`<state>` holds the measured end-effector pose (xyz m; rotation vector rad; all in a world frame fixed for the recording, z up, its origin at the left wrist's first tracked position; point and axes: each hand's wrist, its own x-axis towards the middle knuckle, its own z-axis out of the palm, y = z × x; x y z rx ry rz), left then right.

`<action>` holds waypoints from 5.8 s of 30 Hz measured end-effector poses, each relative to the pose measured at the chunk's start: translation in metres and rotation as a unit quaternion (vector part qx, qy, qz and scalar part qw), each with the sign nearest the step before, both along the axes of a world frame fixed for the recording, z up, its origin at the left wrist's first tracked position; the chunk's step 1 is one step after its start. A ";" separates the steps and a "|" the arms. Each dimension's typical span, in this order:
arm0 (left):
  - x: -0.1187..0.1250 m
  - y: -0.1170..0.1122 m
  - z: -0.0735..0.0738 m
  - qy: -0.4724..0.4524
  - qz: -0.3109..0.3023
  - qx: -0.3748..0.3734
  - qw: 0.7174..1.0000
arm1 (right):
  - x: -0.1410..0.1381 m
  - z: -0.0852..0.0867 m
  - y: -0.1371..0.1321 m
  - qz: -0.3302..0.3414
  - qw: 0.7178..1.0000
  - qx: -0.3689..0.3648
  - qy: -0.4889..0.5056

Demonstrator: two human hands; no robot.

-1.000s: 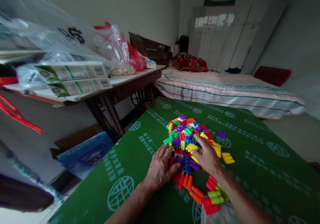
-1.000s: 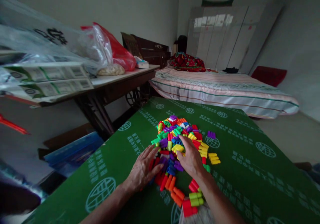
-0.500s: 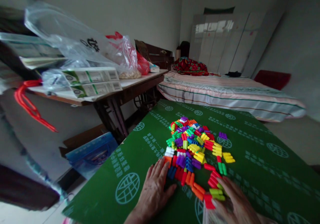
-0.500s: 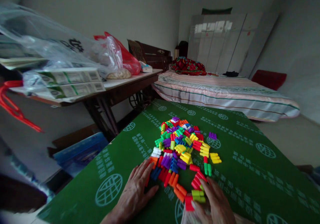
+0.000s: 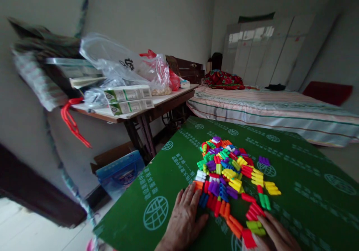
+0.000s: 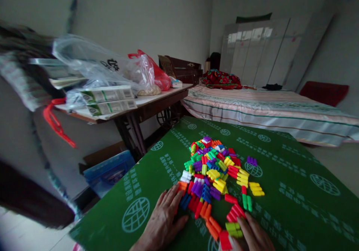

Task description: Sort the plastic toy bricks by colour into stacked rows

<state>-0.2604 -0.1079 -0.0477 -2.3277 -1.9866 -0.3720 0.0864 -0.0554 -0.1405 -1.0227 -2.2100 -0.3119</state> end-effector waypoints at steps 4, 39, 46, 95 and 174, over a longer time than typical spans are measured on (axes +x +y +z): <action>0.000 0.000 0.002 0.020 -0.005 0.018 1.000 | 0.001 -0.002 0.001 -0.003 1.000 0.010 -0.021; -0.002 0.004 0.005 -0.026 -0.028 0.083 0.996 | -0.066 0.076 0.016 -0.090 0.979 -0.173 0.049; -0.001 0.003 0.009 -0.031 -0.040 0.103 0.993 | -0.073 0.073 0.024 -0.069 0.983 -0.128 0.114; 0.004 0.007 0.016 -0.063 -0.036 0.115 0.991 | -0.062 0.074 -0.008 -0.087 0.989 -0.101 0.062; -0.003 0.062 0.054 -0.199 -0.058 0.032 0.978 | -0.068 0.079 -0.008 -0.071 0.995 -0.047 0.053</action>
